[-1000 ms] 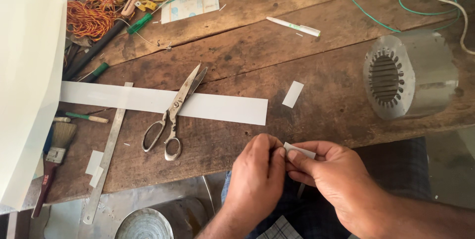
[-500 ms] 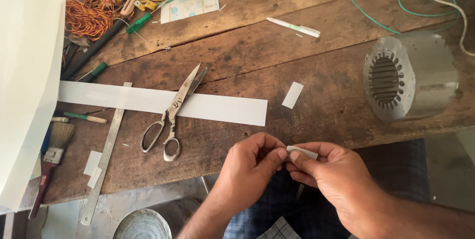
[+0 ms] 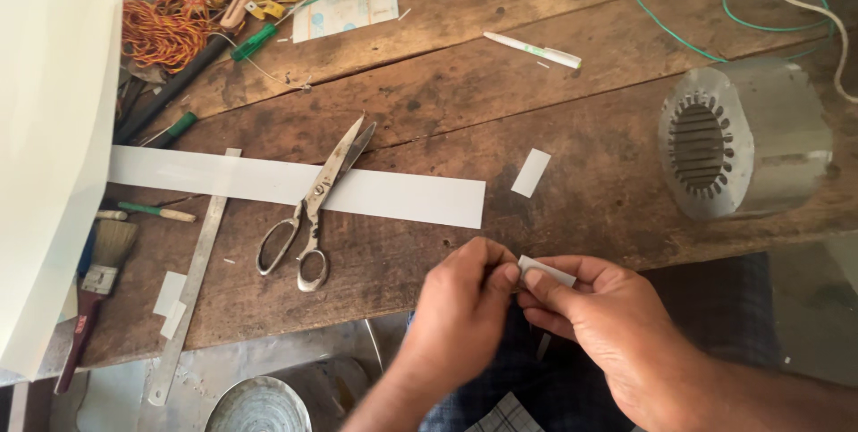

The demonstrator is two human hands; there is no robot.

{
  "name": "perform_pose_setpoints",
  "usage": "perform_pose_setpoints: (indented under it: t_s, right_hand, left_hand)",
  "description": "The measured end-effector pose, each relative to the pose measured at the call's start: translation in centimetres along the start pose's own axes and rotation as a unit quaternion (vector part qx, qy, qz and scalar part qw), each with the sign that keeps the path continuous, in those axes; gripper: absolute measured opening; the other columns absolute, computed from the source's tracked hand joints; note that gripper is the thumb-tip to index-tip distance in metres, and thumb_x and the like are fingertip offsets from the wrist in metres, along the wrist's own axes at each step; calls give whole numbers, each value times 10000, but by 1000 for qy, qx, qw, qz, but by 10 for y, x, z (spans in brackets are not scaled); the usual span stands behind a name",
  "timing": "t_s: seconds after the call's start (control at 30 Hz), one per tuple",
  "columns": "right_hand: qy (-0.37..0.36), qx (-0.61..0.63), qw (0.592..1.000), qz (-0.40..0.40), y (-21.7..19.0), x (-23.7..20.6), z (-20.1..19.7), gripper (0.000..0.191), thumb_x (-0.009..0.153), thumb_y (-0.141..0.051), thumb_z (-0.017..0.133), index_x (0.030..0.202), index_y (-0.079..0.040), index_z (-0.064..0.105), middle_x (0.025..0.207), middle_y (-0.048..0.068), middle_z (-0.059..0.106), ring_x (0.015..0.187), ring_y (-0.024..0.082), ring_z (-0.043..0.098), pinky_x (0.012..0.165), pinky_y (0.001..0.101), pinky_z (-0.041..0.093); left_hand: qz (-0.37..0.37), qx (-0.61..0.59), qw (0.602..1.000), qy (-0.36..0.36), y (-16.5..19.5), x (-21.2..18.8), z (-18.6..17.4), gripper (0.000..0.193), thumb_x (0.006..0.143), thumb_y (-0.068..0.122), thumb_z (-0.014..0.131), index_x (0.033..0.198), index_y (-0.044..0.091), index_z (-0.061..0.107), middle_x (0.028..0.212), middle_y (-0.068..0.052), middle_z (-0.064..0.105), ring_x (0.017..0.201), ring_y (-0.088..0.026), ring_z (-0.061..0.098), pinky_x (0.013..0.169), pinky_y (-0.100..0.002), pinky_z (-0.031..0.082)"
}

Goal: The person measures and marks a long strip of white insulation paper using a smaller piece as a guide, then cuts the strip into small rectangular pieces with scissors. The person folds the cut pieces and places them into the slots of a motor stator.

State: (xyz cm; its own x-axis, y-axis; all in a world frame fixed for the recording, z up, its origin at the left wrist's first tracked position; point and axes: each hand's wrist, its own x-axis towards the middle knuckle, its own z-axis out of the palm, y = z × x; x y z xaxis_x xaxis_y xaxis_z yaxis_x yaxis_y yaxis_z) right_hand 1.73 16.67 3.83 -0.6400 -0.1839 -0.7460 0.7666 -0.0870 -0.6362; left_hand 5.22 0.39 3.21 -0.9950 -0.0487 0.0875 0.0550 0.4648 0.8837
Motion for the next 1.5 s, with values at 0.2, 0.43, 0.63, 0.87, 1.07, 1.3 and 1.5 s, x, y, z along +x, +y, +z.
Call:
perform_pose_setpoints:
  t_s: [0.2, 0.43, 0.63, 0.87, 1.07, 1.3, 1.5]
  right_hand:
    - [4, 15, 1000, -15, -9, 1, -10, 271, 946, -221, 669, 1063, 18, 723, 937, 99, 771, 864, 170, 738, 826, 324, 615]
    - [-5, -14, 1000, -6, -3, 5, -18, 302, 979, -246, 612, 1110, -30, 779, 909, 76, 733, 824, 167, 679, 790, 336, 586]
    - [6, -42, 999, 30, -11, -1, -13, 325, 1008, -312, 593, 1094, -48, 763, 942, 84, 790, 863, 176, 738, 832, 338, 607]
    - [13, -43, 999, -11, -9, -2, -11, 243, 947, -227, 702, 1084, -32, 747, 938, 106, 779, 838, 194, 720, 783, 337, 597]
    - [35, -62, 997, 15, 11, 11, -16, 254, 926, -207, 732, 1053, 12, 744, 888, 107, 771, 796, 188, 735, 755, 318, 609]
    - [58, -64, 994, 73, 21, 26, -42, 276, 947, -229, 638, 1059, 0, 744, 907, 74, 734, 839, 176, 695, 755, 324, 584]
    - [79, 12, 993, 82, 20, 25, -68, 285, 973, -307, 678, 1084, -51, 738, 932, 30, 711, 857, 130, 655, 733, 281, 538]
  left_hand:
    - [-133, 9, 991, 32, 1, 2, 2, 135, 981, 162, 625, 975, 29, 647, 760, -117, 696, 671, -232, 664, 635, -356, 528]
    - [-100, -226, 967, -62, 7, 2, -15, 216, 977, 34, 606, 1182, 54, 669, 1080, -58, 725, 968, -93, 687, 857, -262, 584]
    - [-68, -251, 960, -104, 20, 6, -17, 124, 986, 64, 657, 1092, 5, 683, 1087, -78, 734, 1003, -129, 712, 886, -296, 600]
    - [-62, 23, 995, -79, 36, 16, -20, 146, 902, 176, 678, 973, 58, 726, 909, -102, 741, 829, -237, 735, 689, -360, 572]
    - [2, 72, 993, -91, 29, 9, -21, 148, 892, 182, 661, 934, 60, 731, 898, -114, 748, 884, -297, 730, 753, -413, 572]
    - [-195, 349, 914, 70, -7, 45, -80, 424, 885, 409, 643, 1225, 158, 673, 1047, -140, 754, 964, -350, 732, 823, -469, 564]
    - [-263, 459, 845, 73, -26, 65, -122, 382, 965, 445, 622, 1231, 173, 651, 1049, -175, 749, 1027, -397, 699, 867, -531, 538]
